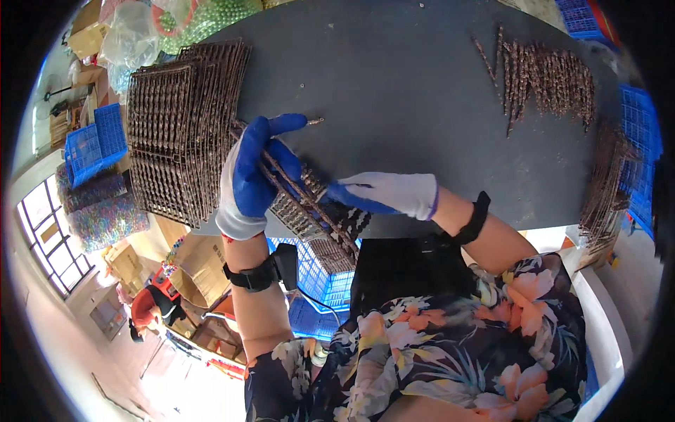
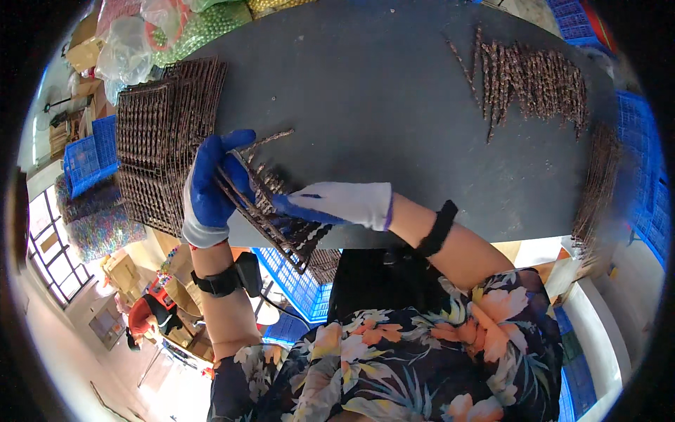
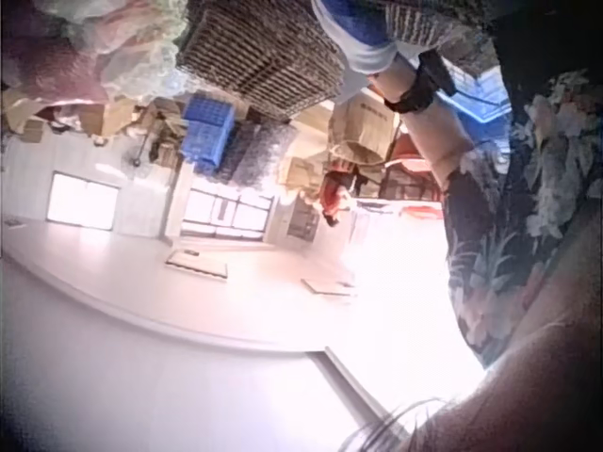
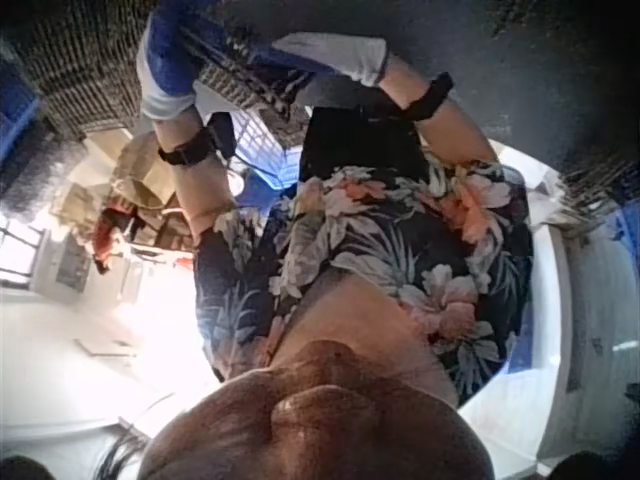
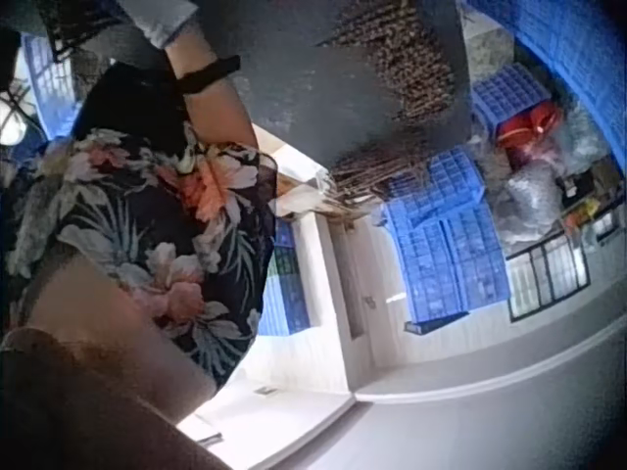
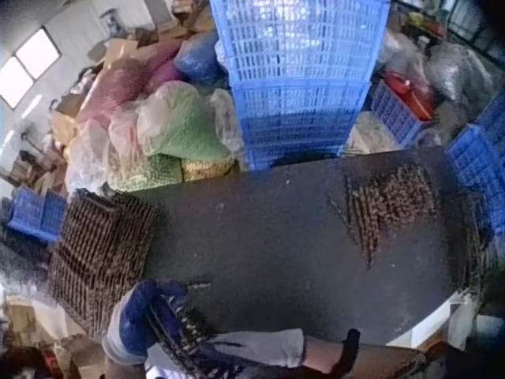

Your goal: The person assembles small rectangular wire frames by hand. They pick up individual wire sticks and interlock them into a grid pattern on a table, then stack the completed frames. The process is repeated for multiple units.

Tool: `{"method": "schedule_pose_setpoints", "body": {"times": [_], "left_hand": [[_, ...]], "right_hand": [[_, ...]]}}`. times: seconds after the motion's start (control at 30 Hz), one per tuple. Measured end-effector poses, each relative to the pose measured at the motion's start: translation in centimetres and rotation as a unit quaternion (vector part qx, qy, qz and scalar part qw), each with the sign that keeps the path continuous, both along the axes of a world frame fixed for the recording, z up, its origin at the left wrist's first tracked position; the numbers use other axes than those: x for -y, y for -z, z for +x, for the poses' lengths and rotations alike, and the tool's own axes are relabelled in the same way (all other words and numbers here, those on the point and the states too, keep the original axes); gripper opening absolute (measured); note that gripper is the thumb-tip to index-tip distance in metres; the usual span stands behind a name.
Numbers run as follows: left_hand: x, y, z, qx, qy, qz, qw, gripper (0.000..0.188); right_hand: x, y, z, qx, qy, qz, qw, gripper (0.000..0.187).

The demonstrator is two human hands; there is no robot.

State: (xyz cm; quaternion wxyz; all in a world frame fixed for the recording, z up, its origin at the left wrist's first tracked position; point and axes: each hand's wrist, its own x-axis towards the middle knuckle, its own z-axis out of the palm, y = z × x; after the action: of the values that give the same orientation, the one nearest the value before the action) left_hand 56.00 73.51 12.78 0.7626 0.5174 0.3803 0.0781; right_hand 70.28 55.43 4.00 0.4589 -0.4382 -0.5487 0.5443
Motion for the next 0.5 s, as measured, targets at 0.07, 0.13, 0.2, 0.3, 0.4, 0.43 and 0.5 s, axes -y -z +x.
{"method": "schedule_pose_setpoints", "body": {"times": [0.07,0.13,0.2,0.3,0.4,0.43,0.5], "left_hand": [[-0.4,0.2,-0.2,-0.008,0.011,0.020,1.000,0.055],[-0.6,0.2,-0.3,-0.010,0.013,0.018,1.000,0.055],[-0.5,0.5,0.0,0.000,0.007,-0.009,1.000,0.054],[-0.8,1.3,0.0,0.013,-0.004,-0.053,0.998,0.054],[-0.8,1.8,-0.3,0.024,-0.005,-0.074,0.997,0.053],[-0.7,1.7,-0.4,0.029,-0.004,-0.083,0.996,0.053],[-0.5,1.7,-0.7,-0.013,0.021,-0.021,0.999,0.053]], "right_hand": [[-0.7,-2.2,1.0,-0.274,-0.137,-0.207,0.929,0.062],[-0.4,-2.9,0.7,-0.230,-0.185,-0.142,0.945,0.080],[0.0,-3.4,-0.1,-0.221,-0.164,-0.156,0.949,0.094],[0.3,-3.3,-1.6,-0.086,-0.105,-0.077,0.988,0.094],[0.6,-2.5,-3.1,-0.014,-0.037,-0.038,0.998,0.091],[0.9,-2.3,-3.2,0.047,-0.023,-0.009,0.999,0.089],[1.7,-2.0,-3.0,0.167,0.003,0.048,0.985,0.087]]}}
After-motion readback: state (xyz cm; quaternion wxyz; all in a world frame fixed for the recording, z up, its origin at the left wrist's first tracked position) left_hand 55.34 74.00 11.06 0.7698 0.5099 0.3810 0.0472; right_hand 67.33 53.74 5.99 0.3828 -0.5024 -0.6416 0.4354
